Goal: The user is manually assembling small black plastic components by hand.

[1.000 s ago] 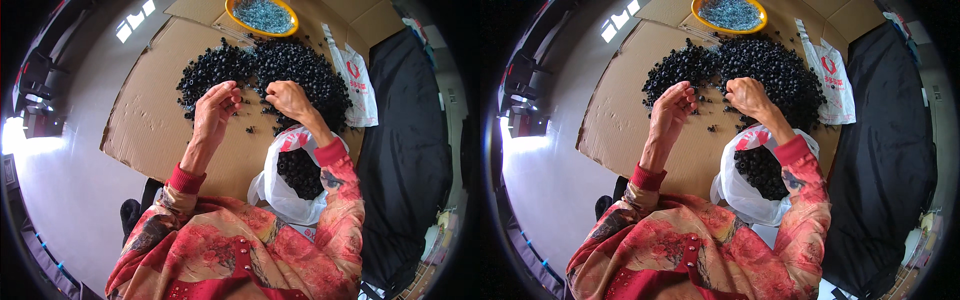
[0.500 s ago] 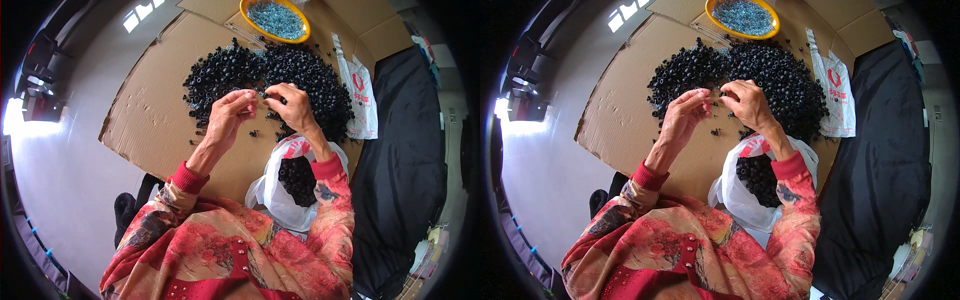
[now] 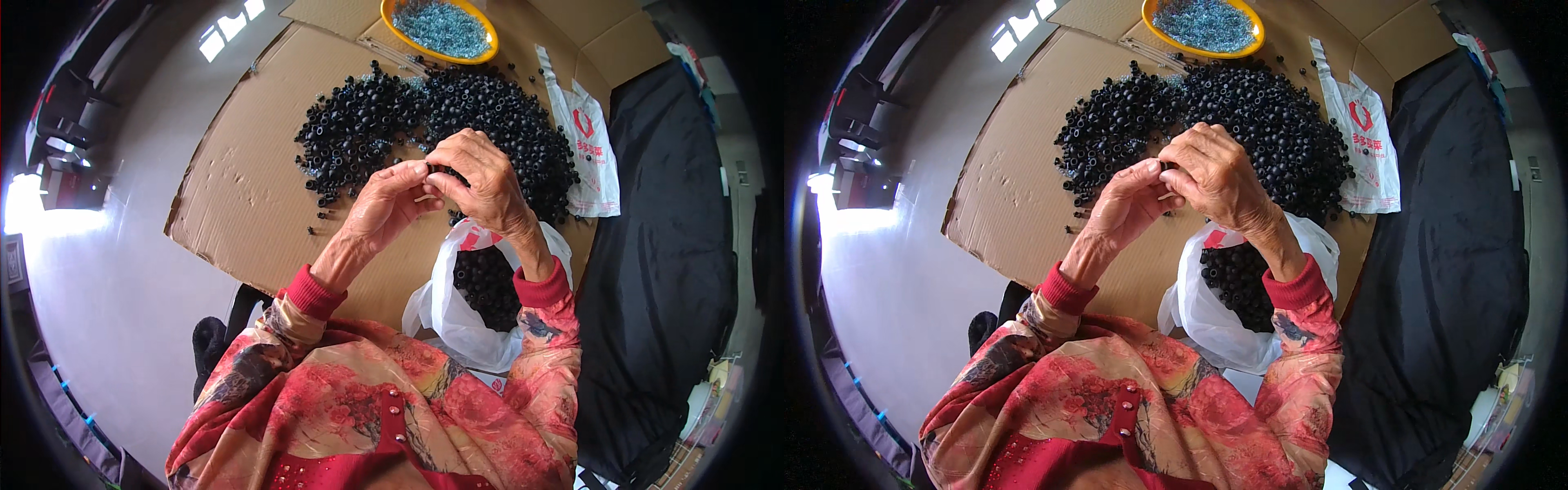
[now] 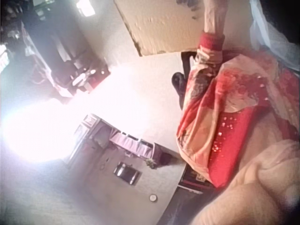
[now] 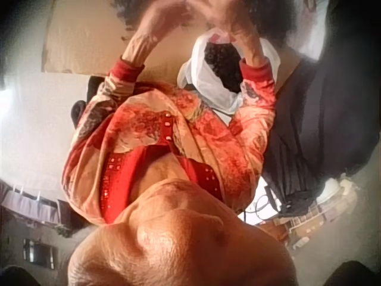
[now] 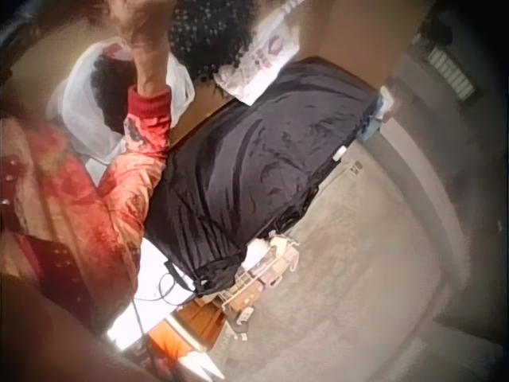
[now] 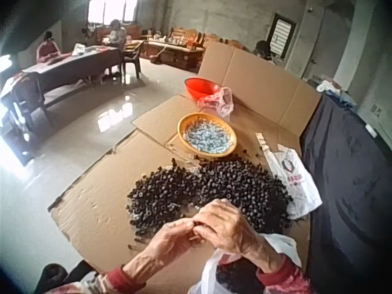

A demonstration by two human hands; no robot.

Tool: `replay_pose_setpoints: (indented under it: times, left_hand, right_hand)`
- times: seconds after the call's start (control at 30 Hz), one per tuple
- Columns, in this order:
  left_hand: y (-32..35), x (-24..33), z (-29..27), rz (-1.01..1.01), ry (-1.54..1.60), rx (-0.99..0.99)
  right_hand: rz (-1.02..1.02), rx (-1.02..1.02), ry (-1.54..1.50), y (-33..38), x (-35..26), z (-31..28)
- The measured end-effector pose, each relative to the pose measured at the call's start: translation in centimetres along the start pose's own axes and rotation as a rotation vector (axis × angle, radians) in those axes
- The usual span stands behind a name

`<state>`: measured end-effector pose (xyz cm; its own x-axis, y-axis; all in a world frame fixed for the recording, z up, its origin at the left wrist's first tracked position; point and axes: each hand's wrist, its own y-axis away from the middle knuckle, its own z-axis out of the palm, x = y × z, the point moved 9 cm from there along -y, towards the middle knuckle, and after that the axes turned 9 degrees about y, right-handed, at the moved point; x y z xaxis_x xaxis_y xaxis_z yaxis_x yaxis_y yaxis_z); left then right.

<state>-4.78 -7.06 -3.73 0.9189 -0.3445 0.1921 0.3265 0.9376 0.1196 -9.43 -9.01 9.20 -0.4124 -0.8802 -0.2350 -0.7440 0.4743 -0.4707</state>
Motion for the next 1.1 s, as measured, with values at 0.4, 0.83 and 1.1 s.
replay_pose_setpoints:
  times: [0.4, 0.83, 1.1]
  left_hand:
    - [0.1, -1.2, 0.4, -0.093, 0.272, -0.060]
    - [-0.3, 5.4, -2.1, 0.217, -0.014, 0.063]
    - [-0.1, 5.4, -3.0, 0.235, -0.055, 0.125]
  right_hand:
    - [0.053, -0.029, 0.008, -0.5, 0.0, 0.1]
    - [0.415, -0.245, -0.114, 0.6, 9.2, 3.1]
    - [0.419, -0.453, 0.142, 2.6, 10.9, 10.5]
